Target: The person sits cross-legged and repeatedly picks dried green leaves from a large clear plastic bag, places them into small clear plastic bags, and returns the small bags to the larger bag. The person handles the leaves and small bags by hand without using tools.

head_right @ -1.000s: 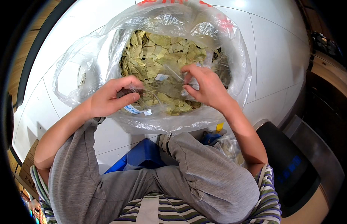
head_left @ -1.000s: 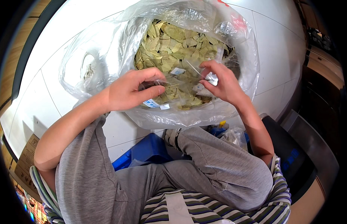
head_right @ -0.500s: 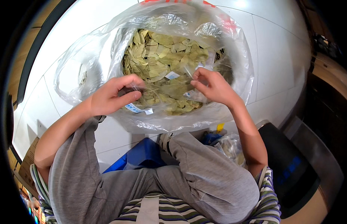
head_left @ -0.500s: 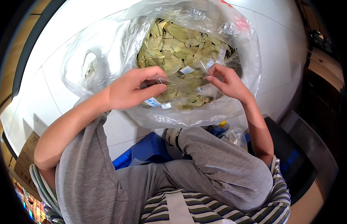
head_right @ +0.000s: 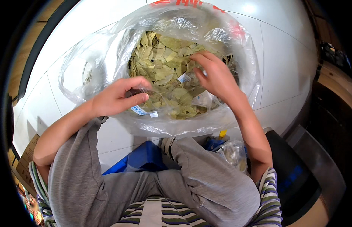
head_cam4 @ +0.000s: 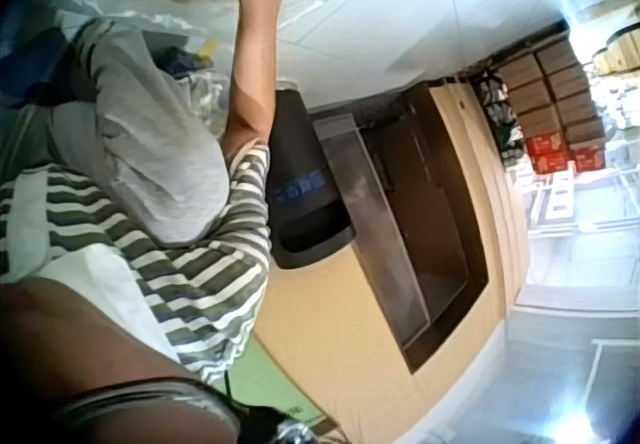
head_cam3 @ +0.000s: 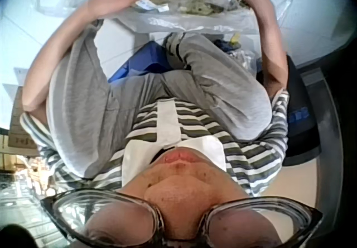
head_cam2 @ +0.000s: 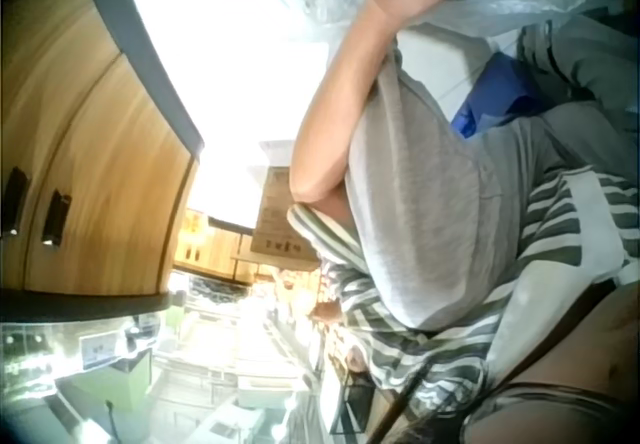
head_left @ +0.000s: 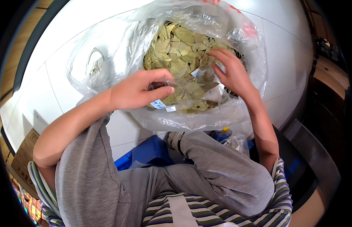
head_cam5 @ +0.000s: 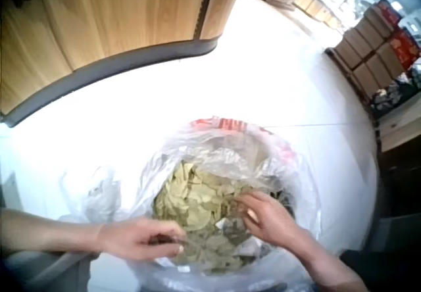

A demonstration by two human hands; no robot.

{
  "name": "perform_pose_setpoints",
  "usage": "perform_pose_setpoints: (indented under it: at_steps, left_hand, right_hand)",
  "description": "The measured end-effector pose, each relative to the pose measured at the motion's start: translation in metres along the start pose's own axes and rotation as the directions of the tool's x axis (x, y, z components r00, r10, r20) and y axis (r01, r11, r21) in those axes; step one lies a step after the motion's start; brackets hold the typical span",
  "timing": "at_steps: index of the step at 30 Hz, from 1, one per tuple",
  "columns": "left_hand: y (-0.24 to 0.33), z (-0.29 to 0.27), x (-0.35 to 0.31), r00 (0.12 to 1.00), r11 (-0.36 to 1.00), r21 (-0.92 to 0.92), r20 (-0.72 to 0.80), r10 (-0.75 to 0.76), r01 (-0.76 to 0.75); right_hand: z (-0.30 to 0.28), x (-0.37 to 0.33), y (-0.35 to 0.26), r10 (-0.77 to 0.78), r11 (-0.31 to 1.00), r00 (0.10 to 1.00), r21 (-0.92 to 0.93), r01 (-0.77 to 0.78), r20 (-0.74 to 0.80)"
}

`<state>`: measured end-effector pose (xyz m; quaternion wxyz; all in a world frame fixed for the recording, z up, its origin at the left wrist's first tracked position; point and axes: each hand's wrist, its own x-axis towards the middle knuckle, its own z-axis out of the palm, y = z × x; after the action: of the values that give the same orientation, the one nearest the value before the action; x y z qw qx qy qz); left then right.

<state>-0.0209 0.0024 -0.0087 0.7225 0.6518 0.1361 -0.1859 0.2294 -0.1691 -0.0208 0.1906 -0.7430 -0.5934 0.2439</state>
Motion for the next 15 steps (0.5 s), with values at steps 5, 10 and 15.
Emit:
perform_pose_setpoints:
  at_steps: [5,10,15]
  left_hand:
    - [-0.003,0.000,0.000,1.000,1.000,-0.019,-0.012,-0.007,0.006]
    - [-0.005,-0.001,-0.001,0.999,0.999,-0.039,-0.029,0.023,-0.024]
    - [-0.007,-0.002,-0.001,0.998,0.997,-0.070,-0.050,0.029,-0.033]
  right_hand:
    - [0.036,0.033,0.018,-0.082,0.988,0.988,-0.117,0.097,0.128]
    - [0.046,0.038,0.029,0.223,0.881,0.942,0.361,-0.305,0.252]
    - [0.035,0.033,0.024,0.338,0.643,0.912,0.651,-0.403,0.230]
